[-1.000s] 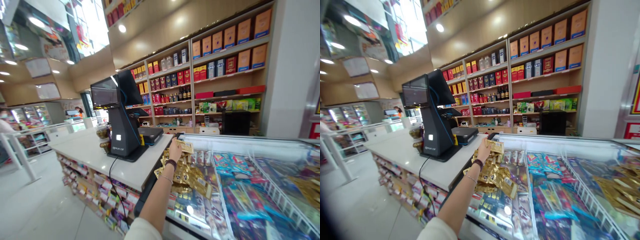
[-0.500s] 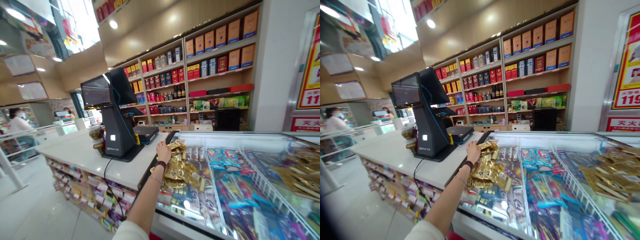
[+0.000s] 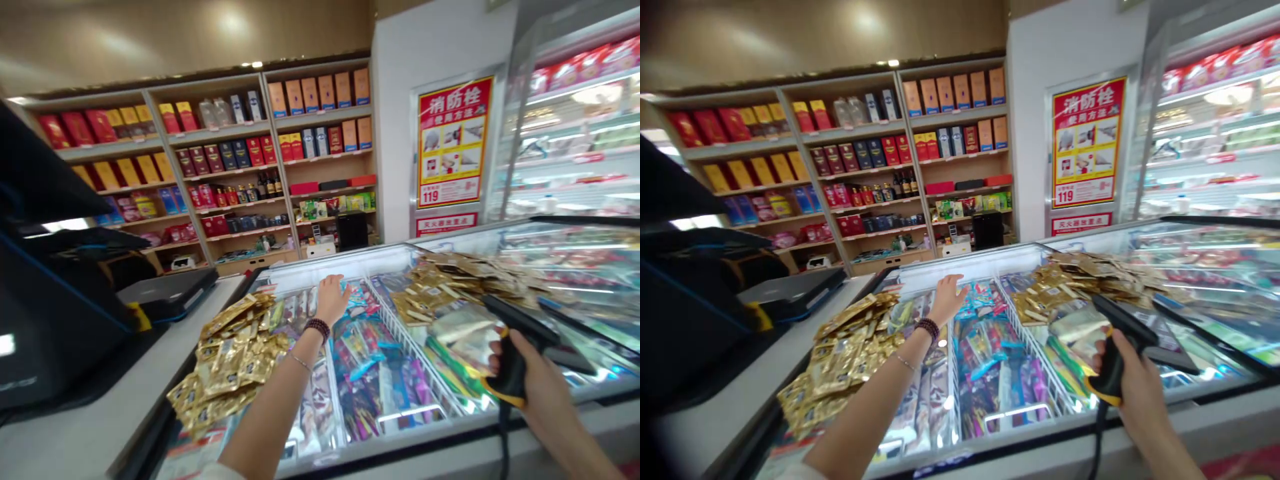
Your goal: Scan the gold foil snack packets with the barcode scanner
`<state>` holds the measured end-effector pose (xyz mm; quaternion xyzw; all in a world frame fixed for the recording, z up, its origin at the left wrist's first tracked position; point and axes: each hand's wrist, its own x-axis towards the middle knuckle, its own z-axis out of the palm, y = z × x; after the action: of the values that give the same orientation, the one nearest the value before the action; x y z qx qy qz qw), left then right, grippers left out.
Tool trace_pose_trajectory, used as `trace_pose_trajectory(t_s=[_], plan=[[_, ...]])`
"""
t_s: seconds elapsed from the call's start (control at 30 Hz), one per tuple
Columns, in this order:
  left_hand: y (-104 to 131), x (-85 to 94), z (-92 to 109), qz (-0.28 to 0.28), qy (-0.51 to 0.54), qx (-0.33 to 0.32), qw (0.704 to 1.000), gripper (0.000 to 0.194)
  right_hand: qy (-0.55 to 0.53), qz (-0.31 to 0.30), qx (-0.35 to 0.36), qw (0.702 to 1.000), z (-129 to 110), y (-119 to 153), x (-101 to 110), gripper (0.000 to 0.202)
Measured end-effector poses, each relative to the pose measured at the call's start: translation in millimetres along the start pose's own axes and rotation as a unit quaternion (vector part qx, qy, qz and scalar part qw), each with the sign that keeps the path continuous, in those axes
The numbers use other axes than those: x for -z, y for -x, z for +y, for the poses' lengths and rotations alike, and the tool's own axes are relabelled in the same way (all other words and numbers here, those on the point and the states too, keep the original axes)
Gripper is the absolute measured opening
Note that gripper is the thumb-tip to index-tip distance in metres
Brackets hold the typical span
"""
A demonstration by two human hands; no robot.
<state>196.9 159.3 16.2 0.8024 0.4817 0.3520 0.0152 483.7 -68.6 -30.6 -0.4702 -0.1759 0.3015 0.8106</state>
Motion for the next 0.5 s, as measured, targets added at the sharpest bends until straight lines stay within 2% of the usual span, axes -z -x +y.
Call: trace_pose_trajectory(t_s=[0.07, 0.17, 0.27, 0.37, 0.5], plan=[[-12, -31.6, 40, -0.038, 0.029, -0.022, 0.999, 0.04, -0.026, 0.021, -0.04, 0.999, 0, 4, -3, 0.058], [-24, -74.3, 95, -0.093, 0.055, -0.042, 0.993, 0.049, -0.032, 0.022, -0.047, 0.998, -3, 11, -10, 0.074], [-29, -110.6, 132, -0.147, 0.052, -0.037, 0.987, 0.058, -0.035, 0.023, -0.042, 0.998, -5, 12, -12, 0.082], [-27, -136.2, 147, -0.167, 0.035, 0.005, 0.985, 0.062, -0.035, 0.026, -0.035, 0.998, -4, 11, -12, 0.084], [-24, -148.6, 142, -0.124, 0.085, 0.05, 0.987, 0.055, -0.027, 0.025, -0.033, 0.999, 0, 9, -10, 0.079]])
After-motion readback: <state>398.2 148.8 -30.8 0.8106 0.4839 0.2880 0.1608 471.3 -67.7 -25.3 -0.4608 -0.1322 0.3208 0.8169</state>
